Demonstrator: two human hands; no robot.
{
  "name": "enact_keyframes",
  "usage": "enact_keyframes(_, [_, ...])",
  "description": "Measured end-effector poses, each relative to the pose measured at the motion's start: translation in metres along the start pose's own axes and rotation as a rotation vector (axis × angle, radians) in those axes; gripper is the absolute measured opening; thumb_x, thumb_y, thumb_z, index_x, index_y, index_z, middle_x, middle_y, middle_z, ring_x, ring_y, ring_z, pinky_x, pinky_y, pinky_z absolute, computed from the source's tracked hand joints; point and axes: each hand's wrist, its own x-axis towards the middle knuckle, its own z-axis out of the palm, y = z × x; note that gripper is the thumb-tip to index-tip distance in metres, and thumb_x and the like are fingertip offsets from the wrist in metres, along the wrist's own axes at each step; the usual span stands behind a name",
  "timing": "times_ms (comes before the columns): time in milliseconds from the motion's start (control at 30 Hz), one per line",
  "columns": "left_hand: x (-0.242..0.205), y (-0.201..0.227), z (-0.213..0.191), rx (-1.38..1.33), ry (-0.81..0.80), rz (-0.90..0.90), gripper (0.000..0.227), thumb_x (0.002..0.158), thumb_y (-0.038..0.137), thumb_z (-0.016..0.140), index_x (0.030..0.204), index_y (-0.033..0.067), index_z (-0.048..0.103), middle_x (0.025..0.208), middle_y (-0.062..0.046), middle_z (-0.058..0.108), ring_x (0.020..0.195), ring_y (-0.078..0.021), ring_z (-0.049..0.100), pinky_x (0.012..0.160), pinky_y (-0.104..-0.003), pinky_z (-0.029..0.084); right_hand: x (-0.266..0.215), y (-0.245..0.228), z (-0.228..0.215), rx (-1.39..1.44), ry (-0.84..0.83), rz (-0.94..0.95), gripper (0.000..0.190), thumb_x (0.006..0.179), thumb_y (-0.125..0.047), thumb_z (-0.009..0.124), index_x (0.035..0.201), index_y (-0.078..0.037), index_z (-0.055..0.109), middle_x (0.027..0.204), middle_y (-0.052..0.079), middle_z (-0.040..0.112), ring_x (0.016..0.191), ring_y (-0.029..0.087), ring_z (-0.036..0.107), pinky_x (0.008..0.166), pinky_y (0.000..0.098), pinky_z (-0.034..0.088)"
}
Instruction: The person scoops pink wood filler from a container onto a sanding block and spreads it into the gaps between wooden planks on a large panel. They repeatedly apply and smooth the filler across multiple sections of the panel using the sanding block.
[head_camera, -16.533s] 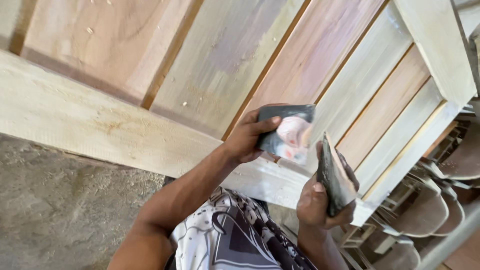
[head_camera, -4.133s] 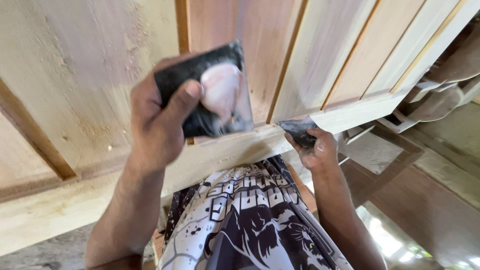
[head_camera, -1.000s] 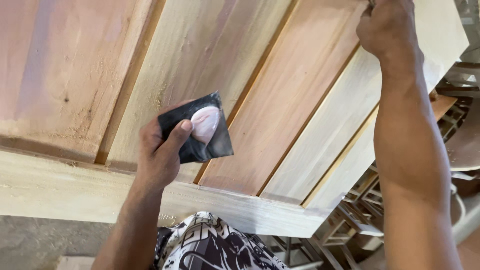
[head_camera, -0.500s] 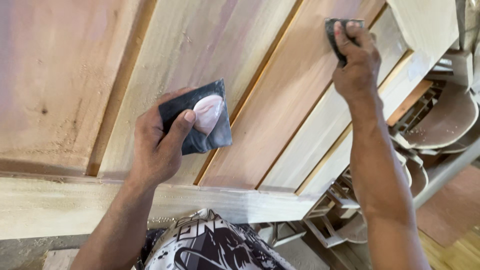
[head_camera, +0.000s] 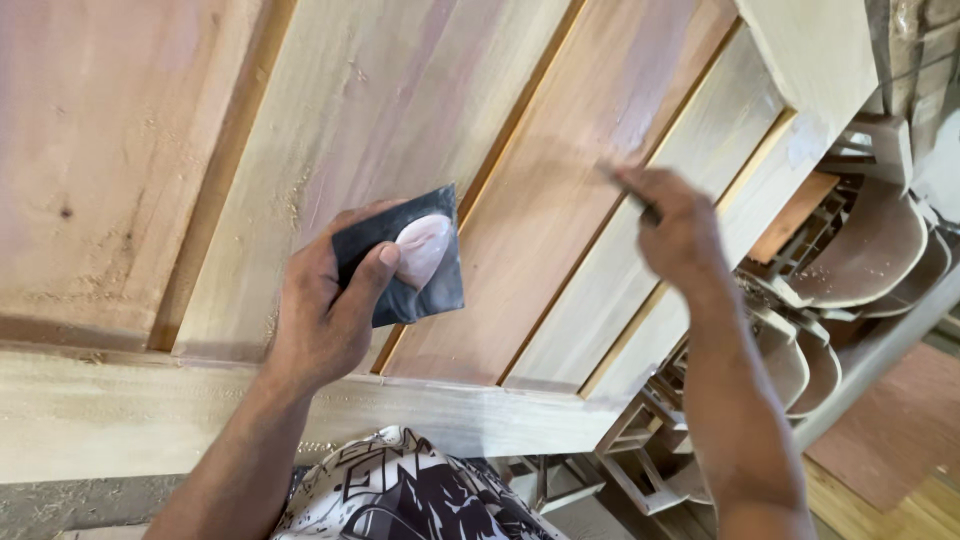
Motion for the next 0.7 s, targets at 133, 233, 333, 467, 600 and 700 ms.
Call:
enact_keyframes(133, [-0.003,-0.003,-0.006,0.027,0.034,-0.035,0.037,0.106,0.023,0.058,0.133,-0.0019,0.062,0.115,-0.011,0.074,0.103,-0.0143,0.072,0.088,-0.028,0.061,0.086,0.03,-0.039,-0.146,0.293,-0.344,0.056,0.087,0.022,0.048,0.133,0.0,0.069,0.128,0.027,0.068,0.118,0.041,0.065,0.101,0.0437,0.051])
enact_keyframes(233, [-0.002,0.0,-0.006,0.065,0.043,0.062,0.036,0.109,0.022,0.059,0.134,-0.0037,0.063,0.12,-0.013,0.072,0.108,-0.0162,0.071,0.093,-0.03,0.059,0.143,0.052,-0.051,-0.243,0.289,-0.256,0.045,0.087,0.019,0.05,0.122,0.003,0.073,0.11,0.028,0.071,0.102,0.044,0.069,0.09,0.0513,0.054])
enact_keyframes(333, [-0.001,0.0,-0.01,-0.025,0.088,0.044,0.038,0.108,0.022,0.061,0.135,-0.0037,0.062,0.12,-0.012,0.074,0.106,-0.0145,0.07,0.094,-0.029,0.059,0.163,0.061,-0.047,-0.353,0.34,-0.321,0.031,0.083,0.018,0.05,0.106,0.007,0.068,0.102,0.027,0.07,0.095,0.046,0.066,0.083,0.052,0.053])
enact_keyframes(467, [-0.002,-0.005,-0.012,-0.042,0.101,0.061,0.037,0.11,0.02,0.061,0.137,-0.0048,0.063,0.121,-0.012,0.073,0.107,-0.013,0.069,0.097,-0.027,0.057,0.147,0.05,-0.045,-0.305,0.275,-0.344,0.036,0.081,0.018,0.051,0.108,0.004,0.072,0.103,0.024,0.071,0.096,0.043,0.068,0.083,0.0502,0.054])
enact_keyframes(600, [0.006,-0.005,-0.01,-0.113,0.065,0.058,0.037,0.11,0.019,0.061,0.137,-0.0057,0.062,0.118,-0.011,0.073,0.103,-0.0119,0.068,0.093,-0.026,0.058,0.114,0.025,-0.046,-0.247,0.245,-0.474,0.043,0.083,0.017,0.058,0.119,0.005,0.075,0.108,0.026,0.072,0.094,0.043,0.066,0.08,0.0491,0.053])
enact_keyframes(700, [-0.004,-0.002,-0.01,-0.105,0.0,0.095,0.037,0.112,0.021,0.061,0.138,-0.0056,0.06,0.119,-0.01,0.072,0.104,-0.0123,0.07,0.093,-0.026,0.06,0.075,0.012,-0.026,-0.116,0.157,-0.337,0.042,0.09,0.014,0.056,0.124,-0.001,0.074,0.116,0.022,0.071,0.098,0.034,0.07,0.092,0.0434,0.055])
